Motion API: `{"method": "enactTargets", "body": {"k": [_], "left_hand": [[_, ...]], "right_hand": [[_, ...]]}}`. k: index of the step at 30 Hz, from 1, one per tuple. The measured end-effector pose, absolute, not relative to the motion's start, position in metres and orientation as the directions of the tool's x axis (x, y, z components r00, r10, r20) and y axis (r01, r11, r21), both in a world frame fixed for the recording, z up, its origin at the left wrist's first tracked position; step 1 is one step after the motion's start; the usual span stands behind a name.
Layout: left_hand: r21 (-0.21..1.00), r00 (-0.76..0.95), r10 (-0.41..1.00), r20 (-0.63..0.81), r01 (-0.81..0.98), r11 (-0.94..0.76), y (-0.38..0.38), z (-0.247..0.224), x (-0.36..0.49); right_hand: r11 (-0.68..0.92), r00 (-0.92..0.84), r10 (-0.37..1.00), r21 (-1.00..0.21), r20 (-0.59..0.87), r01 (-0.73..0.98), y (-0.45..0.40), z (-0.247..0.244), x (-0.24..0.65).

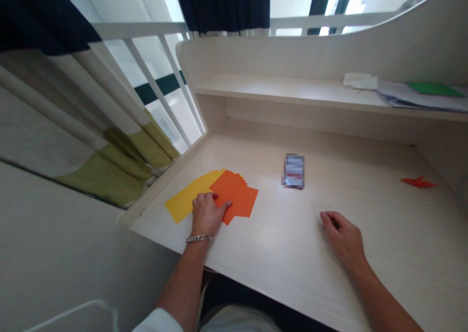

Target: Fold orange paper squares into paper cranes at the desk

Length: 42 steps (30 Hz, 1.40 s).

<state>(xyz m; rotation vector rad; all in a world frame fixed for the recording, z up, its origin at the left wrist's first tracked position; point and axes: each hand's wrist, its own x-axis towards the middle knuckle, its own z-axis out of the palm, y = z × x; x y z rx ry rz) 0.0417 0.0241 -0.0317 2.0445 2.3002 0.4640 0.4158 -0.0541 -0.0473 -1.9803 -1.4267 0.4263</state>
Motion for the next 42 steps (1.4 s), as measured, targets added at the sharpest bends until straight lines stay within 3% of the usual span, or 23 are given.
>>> {"method": "enactTargets", "body": {"k": [10, 22, 26, 29, 32, 35, 39, 42], "left_hand": [[0.425, -0.147, 0.973, 0.181, 0.903, 0.058, 0.026, -0.029, 0.036], [0.525, -0.289, 0.906, 0.310, 0.846, 0.091, 0.021, -0.007, 0.035], [0.646, -0.343, 0.859, 0.380, 0.763, 0.019, 0.013, 0.005, 0.042], [0.759, -0.348, 0.874, 0.339, 0.650, -0.036, 0.003, 0.011, 0.061], [0.816, -0.247, 0.919, 0.306, 0.565, -0.120, -0.010, 0.012, 0.095], [0.832, -0.131, 0.937, 0.323, 0.511, -0.215, -0.024, 0.011, 0.131], [0.841, -0.017, 0.941, 0.338, 0.453, -0.294, -0.034, 0.006, 0.157], [0.928, 0.012, 0.981, 0.194, 0.321, -0.187, -0.031, 0.000, 0.158]], "right_hand": [[-0.198, 0.349, 0.933, -0.689, 0.085, 0.697, -0.056, -0.045, 0.417], [-0.164, 0.334, 0.938, -0.725, 0.096, 0.669, -0.056, -0.045, 0.418], [-0.155, 0.351, 0.929, -0.743, 0.114, 0.652, -0.058, -0.041, 0.417], [-0.100, 0.327, 0.934, -0.772, 0.146, 0.628, -0.058, -0.028, 0.403], [0.004, 0.163, 0.982, -0.875, 0.095, 0.484, -0.053, -0.011, 0.372], [0.017, 0.069, 0.997, -0.988, 0.028, 0.156, -0.041, -0.003, 0.336], [0.000, 0.060, 0.998, -0.990, -0.008, -0.138, -0.030, -0.006, 0.313], [-0.074, 0.059, 0.994, -0.968, -0.090, -0.242, -0.032, -0.008, 0.320]]}}
